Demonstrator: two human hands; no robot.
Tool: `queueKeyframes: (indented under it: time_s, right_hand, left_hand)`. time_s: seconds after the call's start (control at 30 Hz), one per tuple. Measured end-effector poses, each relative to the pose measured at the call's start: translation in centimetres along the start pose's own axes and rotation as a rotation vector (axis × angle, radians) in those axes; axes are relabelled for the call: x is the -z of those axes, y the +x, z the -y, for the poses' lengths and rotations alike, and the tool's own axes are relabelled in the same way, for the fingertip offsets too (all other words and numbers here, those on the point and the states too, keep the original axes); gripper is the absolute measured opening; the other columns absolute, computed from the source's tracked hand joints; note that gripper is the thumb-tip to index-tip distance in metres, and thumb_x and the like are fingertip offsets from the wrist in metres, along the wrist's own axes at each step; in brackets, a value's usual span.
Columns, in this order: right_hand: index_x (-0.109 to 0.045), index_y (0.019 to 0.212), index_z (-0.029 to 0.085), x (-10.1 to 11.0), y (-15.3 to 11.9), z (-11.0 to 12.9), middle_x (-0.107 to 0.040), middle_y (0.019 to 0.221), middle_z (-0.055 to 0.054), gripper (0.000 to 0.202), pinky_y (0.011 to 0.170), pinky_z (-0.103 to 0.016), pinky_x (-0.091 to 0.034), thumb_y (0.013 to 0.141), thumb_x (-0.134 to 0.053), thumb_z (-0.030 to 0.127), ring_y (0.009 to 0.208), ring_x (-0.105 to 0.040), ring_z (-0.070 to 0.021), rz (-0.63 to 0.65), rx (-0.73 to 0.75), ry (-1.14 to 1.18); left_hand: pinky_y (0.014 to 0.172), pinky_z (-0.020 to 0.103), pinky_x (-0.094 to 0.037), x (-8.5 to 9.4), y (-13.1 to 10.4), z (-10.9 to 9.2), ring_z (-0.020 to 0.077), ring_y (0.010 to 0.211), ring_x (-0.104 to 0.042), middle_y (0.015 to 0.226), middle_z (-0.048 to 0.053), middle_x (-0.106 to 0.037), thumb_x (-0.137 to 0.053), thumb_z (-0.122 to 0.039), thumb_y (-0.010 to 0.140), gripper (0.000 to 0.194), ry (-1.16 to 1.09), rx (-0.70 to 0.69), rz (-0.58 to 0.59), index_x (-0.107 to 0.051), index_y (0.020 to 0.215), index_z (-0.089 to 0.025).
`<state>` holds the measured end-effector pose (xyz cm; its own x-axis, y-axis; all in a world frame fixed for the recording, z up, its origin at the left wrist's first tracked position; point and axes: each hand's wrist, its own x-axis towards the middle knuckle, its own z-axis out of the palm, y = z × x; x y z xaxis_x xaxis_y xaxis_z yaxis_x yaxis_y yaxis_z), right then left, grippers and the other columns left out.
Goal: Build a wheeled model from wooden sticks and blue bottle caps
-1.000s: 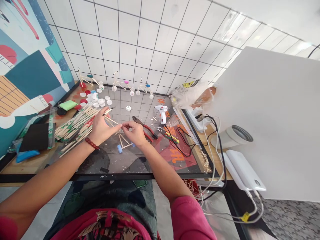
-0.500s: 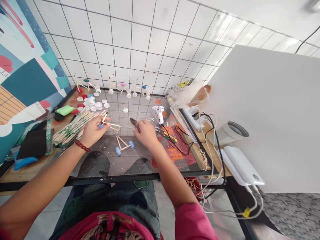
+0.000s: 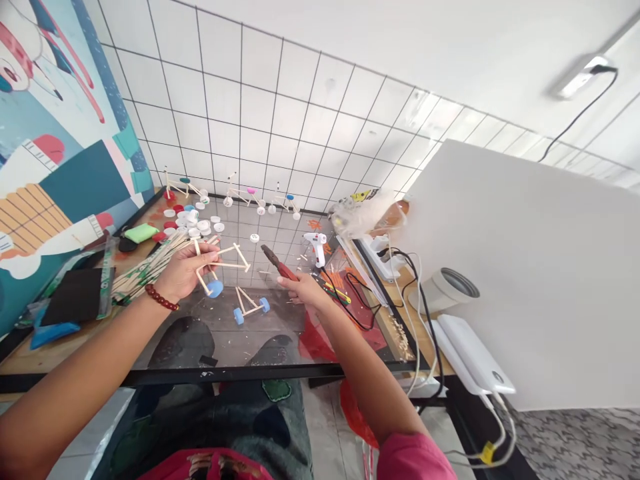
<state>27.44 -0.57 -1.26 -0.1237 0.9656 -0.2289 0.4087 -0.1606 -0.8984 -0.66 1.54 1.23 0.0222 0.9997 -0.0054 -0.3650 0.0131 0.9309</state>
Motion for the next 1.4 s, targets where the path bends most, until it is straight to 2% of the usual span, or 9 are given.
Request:
queueKeyframes:
  time_s: [0.07, 0.17, 0.3, 0.4, 0.5, 0.63, 0.9, 1.1, 1.4]
  right_hand:
    - [-0.062, 0.081, 0.019, 0.1, -0.7, 0.1, -0.055, 0.068, 0.001, 0.046, 0.059, -0.027, -0.038, 0.073, -0.077, 0.062, 0.059, -0.048, -0.0119, 0.119, 0.03, 0.371]
    - [-0.072, 0.101, 0.021, 0.2, -1.9, 0.7, -0.069, 0.096, -0.006, 0.046, 0.07, -0.028, -0.045, 0.07, -0.083, 0.054, 0.085, -0.061, -0.0168, 0.244, 0.083, 0.62]
    - [-0.074, 0.113, 0.026, 0.2, -3.3, 1.9, -0.069, 0.126, -0.006, 0.048, 0.076, -0.028, -0.046, 0.069, -0.086, 0.039, 0.11, -0.06, -0.021, 0.358, 0.051, 0.634]
    - [-0.075, 0.115, 0.027, -0.1, -4.1, 2.4, -0.064, 0.139, -0.004, 0.05, 0.092, -0.032, -0.047, 0.067, -0.087, 0.035, 0.119, -0.059, -0.0227, 0.365, 0.06, 0.63]
    - [-0.075, 0.115, 0.029, -0.4, -4.5, 2.5, -0.065, 0.139, -0.001, 0.05, 0.112, -0.037, -0.038, 0.066, -0.088, 0.031, 0.123, -0.06, -0.0221, 0.355, 0.054, 0.677]
    - [-0.074, 0.118, 0.031, -0.7, -4.7, 2.4, -0.067, 0.136, -0.001, 0.055, 0.121, -0.04, -0.029, 0.065, -0.089, 0.028, 0.134, -0.054, -0.0214, 0.366, 0.04, 0.705]
    - [-0.077, 0.111, 0.027, -0.9, -4.9, 2.8, -0.069, 0.13, -0.004, 0.053, 0.114, -0.038, -0.034, 0.061, -0.092, 0.036, 0.126, -0.056, -0.022, 0.366, 0.024, 0.601]
    - [-0.075, 0.112, 0.025, -1.0, -5.0, 2.7, -0.071, 0.114, -0.005, 0.05, 0.095, -0.034, -0.044, 0.066, -0.088, 0.042, 0.11, -0.059, -0.0216, 0.354, 0.065, 0.548]
    - [-0.075, 0.109, 0.022, -1.0, -5.0, 3.4, -0.07, 0.108, -0.005, 0.045, 0.077, -0.028, -0.041, 0.067, -0.086, 0.037, 0.091, -0.057, -0.0163, 0.369, 0.049, 0.522]
  left_hand:
    - [0.058, 0.025, -0.046, 0.2, 0.0, 0.0, 0.0135, 0.063, -0.061, 0.066, 0.004, -0.068, -0.093, -0.033, 0.048, 0.034, 0.02, 0.014, 0.026, -0.075, 0.07, -0.015]
    - [0.057, 0.025, -0.045, 0.5, 0.0, 0.1, 0.0132, 0.062, -0.058, 0.067, 0.004, -0.068, -0.092, -0.034, 0.05, 0.032, 0.035, 0.017, 0.048, -0.076, 0.07, -0.015]
    - [0.057, 0.026, -0.044, 0.6, 0.0, 0.1, 0.0133, 0.061, -0.057, 0.067, 0.004, -0.068, -0.091, -0.034, 0.052, 0.03, 0.038, 0.017, 0.053, -0.076, 0.071, -0.017]
    - [0.055, 0.026, -0.044, 0.6, 0.0, 0.0, 0.0137, 0.06, -0.057, 0.067, 0.004, -0.068, -0.092, -0.034, 0.052, 0.028, 0.035, 0.011, 0.051, -0.077, 0.07, -0.019]
    - [0.055, 0.026, -0.044, 0.5, -0.1, -0.1, 0.0143, 0.061, -0.056, 0.067, 0.004, -0.068, -0.092, -0.036, 0.052, 0.029, 0.04, 0.018, 0.053, -0.077, 0.07, -0.02]
    - [0.055, 0.026, -0.045, 0.4, -0.2, -0.1, 0.0144, 0.061, -0.056, 0.067, 0.004, -0.068, -0.092, -0.037, 0.051, 0.029, 0.059, 0.024, 0.048, -0.078, 0.069, -0.021]
    - [0.058, 0.027, -0.047, 0.1, -0.3, 0.1, 0.0155, 0.065, -0.059, 0.069, 0.004, -0.069, -0.093, -0.041, 0.049, 0.034, 0.092, 0.005, 0.046, -0.077, 0.07, -0.019]
    - [0.06, 0.028, -0.048, 0.3, -0.2, 0.6, 0.0152, 0.064, -0.06, 0.071, 0.005, -0.07, -0.093, -0.039, 0.051, 0.035, 0.114, -0.005, 0.047, -0.077, 0.073, -0.017]
    - [0.059, 0.029, -0.049, -0.1, -0.7, 0.4, 0.0158, 0.063, -0.061, 0.072, 0.005, -0.07, -0.091, -0.039, 0.052, 0.03, 0.179, 0.012, 0.077, -0.077, 0.068, -0.017]
